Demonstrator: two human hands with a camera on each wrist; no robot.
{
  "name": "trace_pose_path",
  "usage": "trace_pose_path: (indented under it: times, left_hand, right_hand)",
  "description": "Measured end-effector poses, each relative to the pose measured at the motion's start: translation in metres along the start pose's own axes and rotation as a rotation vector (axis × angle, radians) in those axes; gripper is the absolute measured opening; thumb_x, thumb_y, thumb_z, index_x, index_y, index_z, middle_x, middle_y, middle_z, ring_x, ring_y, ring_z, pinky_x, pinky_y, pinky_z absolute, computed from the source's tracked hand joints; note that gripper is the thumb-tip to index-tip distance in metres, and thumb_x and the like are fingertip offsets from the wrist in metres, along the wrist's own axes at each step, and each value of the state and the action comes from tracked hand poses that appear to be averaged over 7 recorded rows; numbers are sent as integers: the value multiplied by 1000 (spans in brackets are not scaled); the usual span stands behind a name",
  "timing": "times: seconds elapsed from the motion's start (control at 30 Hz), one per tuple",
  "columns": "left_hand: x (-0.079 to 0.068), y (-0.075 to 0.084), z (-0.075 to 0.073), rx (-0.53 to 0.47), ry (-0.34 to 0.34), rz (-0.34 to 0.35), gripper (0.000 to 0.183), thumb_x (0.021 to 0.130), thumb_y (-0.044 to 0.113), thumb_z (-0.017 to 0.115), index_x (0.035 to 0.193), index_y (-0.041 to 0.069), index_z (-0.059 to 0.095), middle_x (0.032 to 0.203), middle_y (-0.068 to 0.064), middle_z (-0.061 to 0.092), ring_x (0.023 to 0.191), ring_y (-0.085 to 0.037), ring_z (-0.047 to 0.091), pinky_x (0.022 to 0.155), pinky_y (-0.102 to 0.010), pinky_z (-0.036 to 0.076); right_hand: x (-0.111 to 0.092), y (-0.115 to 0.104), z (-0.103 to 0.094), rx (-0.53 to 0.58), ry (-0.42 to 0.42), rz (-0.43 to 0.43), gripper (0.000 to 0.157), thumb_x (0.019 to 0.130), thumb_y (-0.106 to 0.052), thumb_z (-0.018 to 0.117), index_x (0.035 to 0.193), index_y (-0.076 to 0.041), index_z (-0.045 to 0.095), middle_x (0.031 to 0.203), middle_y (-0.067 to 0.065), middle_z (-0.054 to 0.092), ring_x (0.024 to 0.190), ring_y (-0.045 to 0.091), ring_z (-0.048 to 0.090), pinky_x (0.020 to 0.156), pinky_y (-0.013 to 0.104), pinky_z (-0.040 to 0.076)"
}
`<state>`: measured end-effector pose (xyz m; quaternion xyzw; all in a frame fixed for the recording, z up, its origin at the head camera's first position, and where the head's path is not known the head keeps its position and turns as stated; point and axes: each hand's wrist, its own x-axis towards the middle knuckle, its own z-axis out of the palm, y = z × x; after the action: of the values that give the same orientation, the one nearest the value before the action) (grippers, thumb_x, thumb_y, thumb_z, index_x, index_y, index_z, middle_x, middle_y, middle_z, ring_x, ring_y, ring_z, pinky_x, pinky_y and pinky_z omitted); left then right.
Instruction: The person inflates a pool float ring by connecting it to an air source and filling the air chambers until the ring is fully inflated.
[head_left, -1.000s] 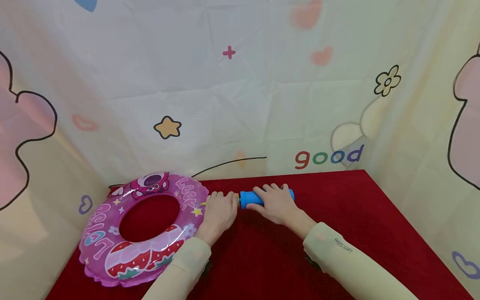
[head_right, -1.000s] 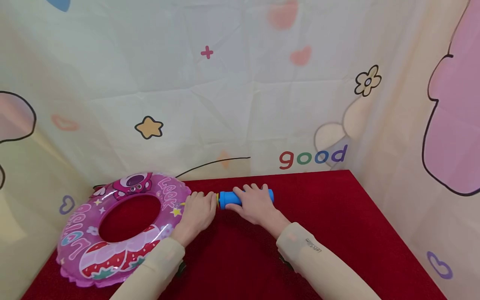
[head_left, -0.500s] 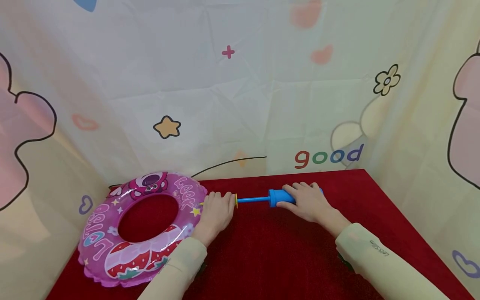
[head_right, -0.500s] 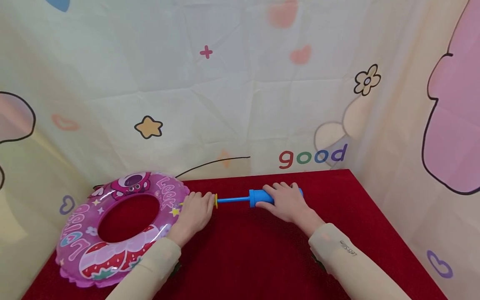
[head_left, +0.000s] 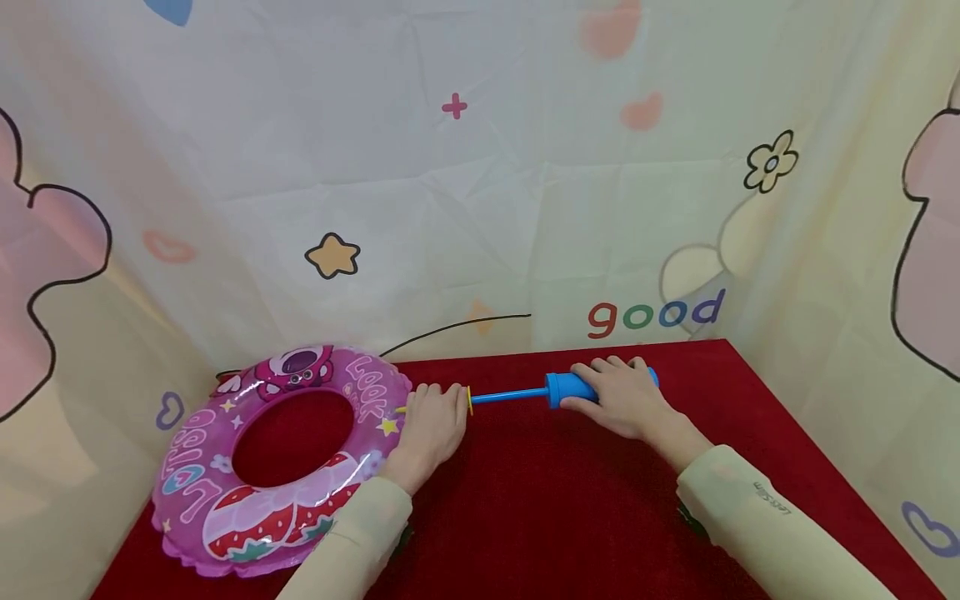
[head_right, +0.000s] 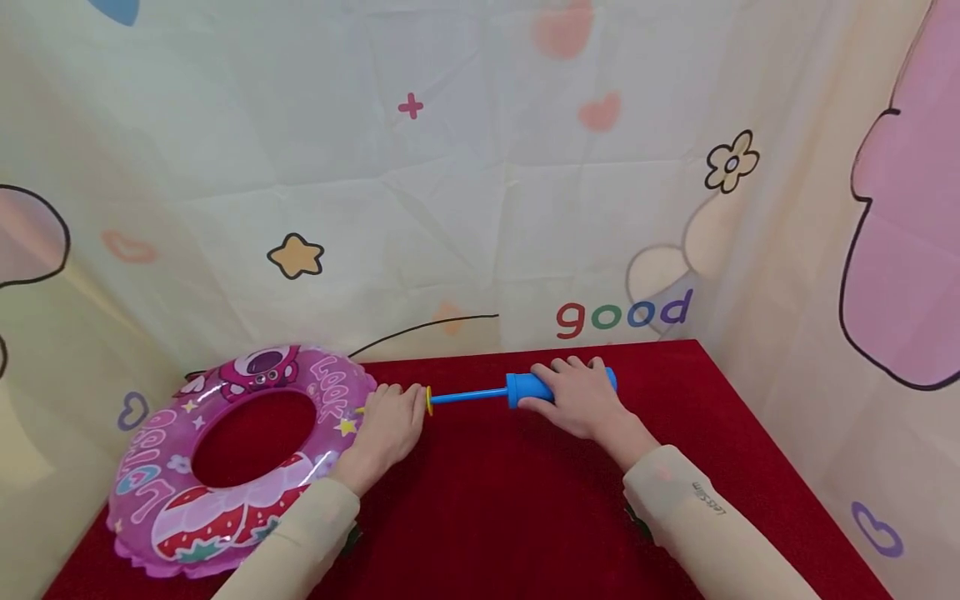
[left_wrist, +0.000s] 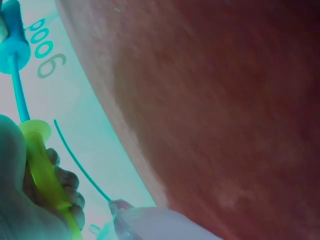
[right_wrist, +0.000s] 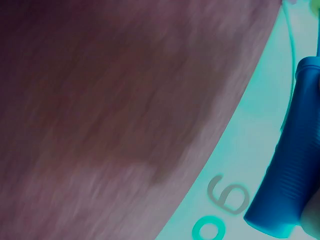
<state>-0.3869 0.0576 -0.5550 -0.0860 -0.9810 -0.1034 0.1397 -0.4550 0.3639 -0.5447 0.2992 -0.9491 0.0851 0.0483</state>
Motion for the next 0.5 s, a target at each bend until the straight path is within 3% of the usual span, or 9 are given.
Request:
trace_pose_path:
  times: [0.17, 0.5]
  left_hand:
    - [-5, 1, 2, 62, 32, -7, 33, 109, 25, 41, 85, 9, 56, 80, -15, 59, 85, -35, 55, 76, -46, 43]
    - [-6, 1, 9, 110, -16, 12, 31, 108, 29, 43, 92, 9, 60, 81, -13, 58, 84, -30, 55, 77, -44, 44]
  right_hand:
    - [9, -39, 15, 21, 4, -4, 70, 94, -66, 57, 143, -15, 57, 128, 14, 65, 115, 36, 58, 89, 60, 43]
    - [29, -101, 36, -1, 24, -8, 67, 97, -69, 51, 140, -19, 59, 123, 11, 66, 112, 32, 60, 85, 56, 44]
